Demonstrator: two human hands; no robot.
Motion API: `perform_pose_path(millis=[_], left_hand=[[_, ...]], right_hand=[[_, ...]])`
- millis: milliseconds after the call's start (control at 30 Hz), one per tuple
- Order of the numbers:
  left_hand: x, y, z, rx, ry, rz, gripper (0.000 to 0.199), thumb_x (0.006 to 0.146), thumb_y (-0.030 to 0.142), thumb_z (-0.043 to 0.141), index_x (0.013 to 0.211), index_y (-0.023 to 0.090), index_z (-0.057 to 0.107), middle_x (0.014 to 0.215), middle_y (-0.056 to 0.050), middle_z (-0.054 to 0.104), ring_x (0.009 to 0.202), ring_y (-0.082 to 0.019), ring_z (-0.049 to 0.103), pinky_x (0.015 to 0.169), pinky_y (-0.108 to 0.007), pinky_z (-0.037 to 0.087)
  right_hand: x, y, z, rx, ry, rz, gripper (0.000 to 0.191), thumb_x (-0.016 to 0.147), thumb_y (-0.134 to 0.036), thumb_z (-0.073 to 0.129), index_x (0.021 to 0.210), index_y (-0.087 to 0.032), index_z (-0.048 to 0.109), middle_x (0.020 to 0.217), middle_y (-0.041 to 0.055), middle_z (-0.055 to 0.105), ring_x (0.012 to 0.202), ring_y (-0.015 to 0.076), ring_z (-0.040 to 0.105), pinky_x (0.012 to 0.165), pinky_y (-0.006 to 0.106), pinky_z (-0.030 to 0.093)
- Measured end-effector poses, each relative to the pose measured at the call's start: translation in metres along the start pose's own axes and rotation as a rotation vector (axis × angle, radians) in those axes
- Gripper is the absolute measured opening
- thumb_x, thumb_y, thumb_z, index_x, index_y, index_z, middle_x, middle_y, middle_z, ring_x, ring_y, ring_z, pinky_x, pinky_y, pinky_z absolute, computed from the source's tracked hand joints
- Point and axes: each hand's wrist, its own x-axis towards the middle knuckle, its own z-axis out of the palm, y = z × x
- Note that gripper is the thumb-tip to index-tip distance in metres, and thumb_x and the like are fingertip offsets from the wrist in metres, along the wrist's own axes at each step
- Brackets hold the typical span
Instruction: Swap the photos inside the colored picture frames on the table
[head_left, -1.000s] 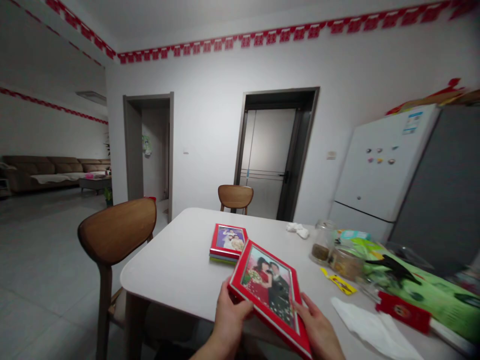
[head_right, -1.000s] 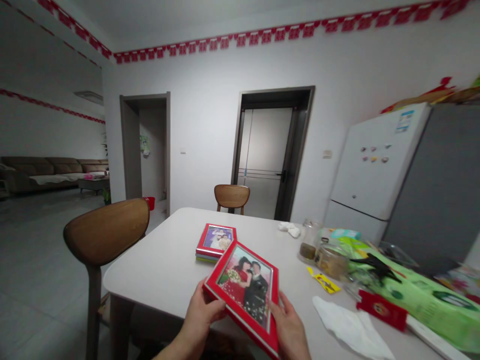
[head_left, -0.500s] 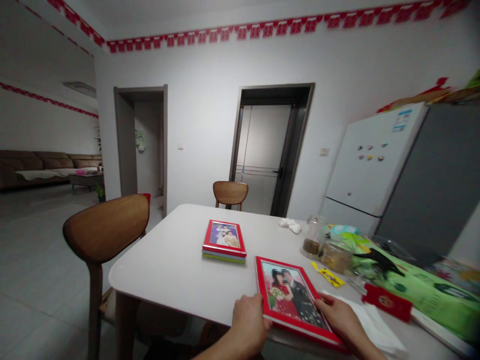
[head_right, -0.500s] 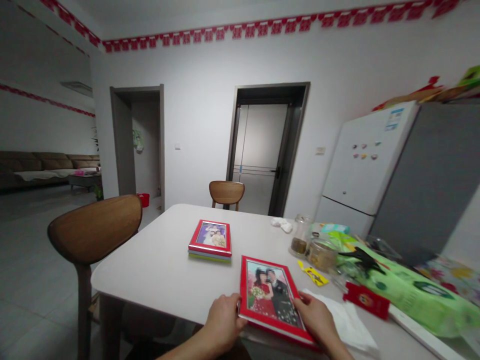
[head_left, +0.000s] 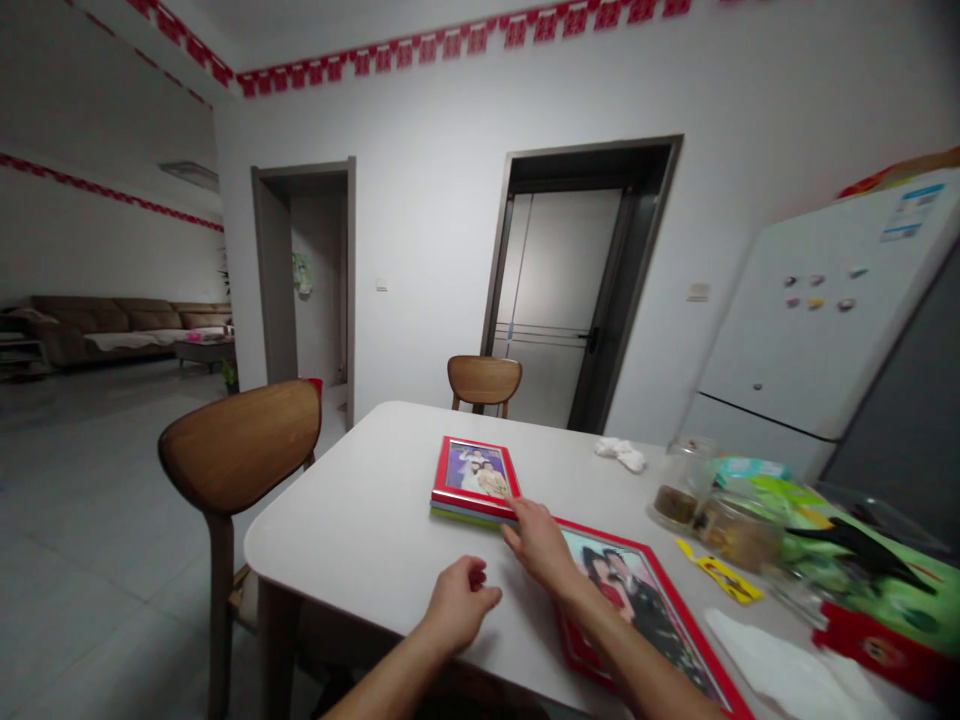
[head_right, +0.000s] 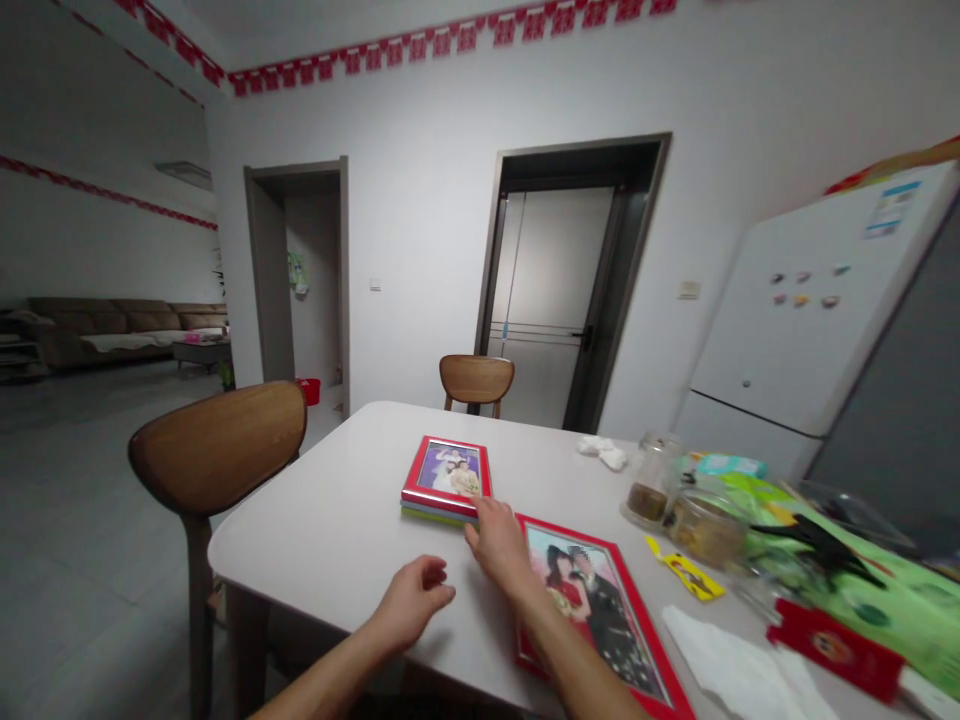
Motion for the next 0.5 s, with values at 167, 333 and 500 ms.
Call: perform_pose_path(millis=[167,333,500], left_hand=[[0.008,-0.011,-0.015,-0.301,0.039,-0.167,0.03,0.068,0.02,0.058,0.094,0.007,0.05,0.076,-0.006,0.06,0.065,-0.015,0.058,0.059,-0.025,0.043],[0.008,-0.012,-0.023,-0.575,0.076,-0.219,0.051,0.06,0.039,0.067,0.095,0.007,0.05,0.074,-0.007,0.059,0.065,-0.015,0.059,0.061,-0.026,0.044],[-0.002,0.007,-0.015,-0.784,0.147,-0.066,0.055,0.061,0.052,0.061,0.096,0.011,0.054,0.088,-0.01,0.062,0.076,-0.019,0.059,0.066,-0.026,0.044]], right_hand=[[0.034,-0.031,0.02,-0.025,0.0,-0.058,0.039,0.066,-0.016,0.051,0.105,-0.014,0.051,0.106,0.0125,0.052,0.1,0.0254,0.043,0.083,0.035,0.031],[0.015,-0.044,0.006,-0.02,-0.003,-0.117,0.02,0.068,-0.012,0.046,0.085,-0.016,0.055,0.092,0.0093,0.054,0.09,0.0215,0.045,0.079,0.032,0.033],[-0.033,-0.071,-0.02,0.154,0.016,-0.149,0.022,0.067,-0.012,0.045,0.086,-0.017,0.054,0.094,0.0088,0.053,0.091,0.0224,0.045,0.079,0.034,0.036]])
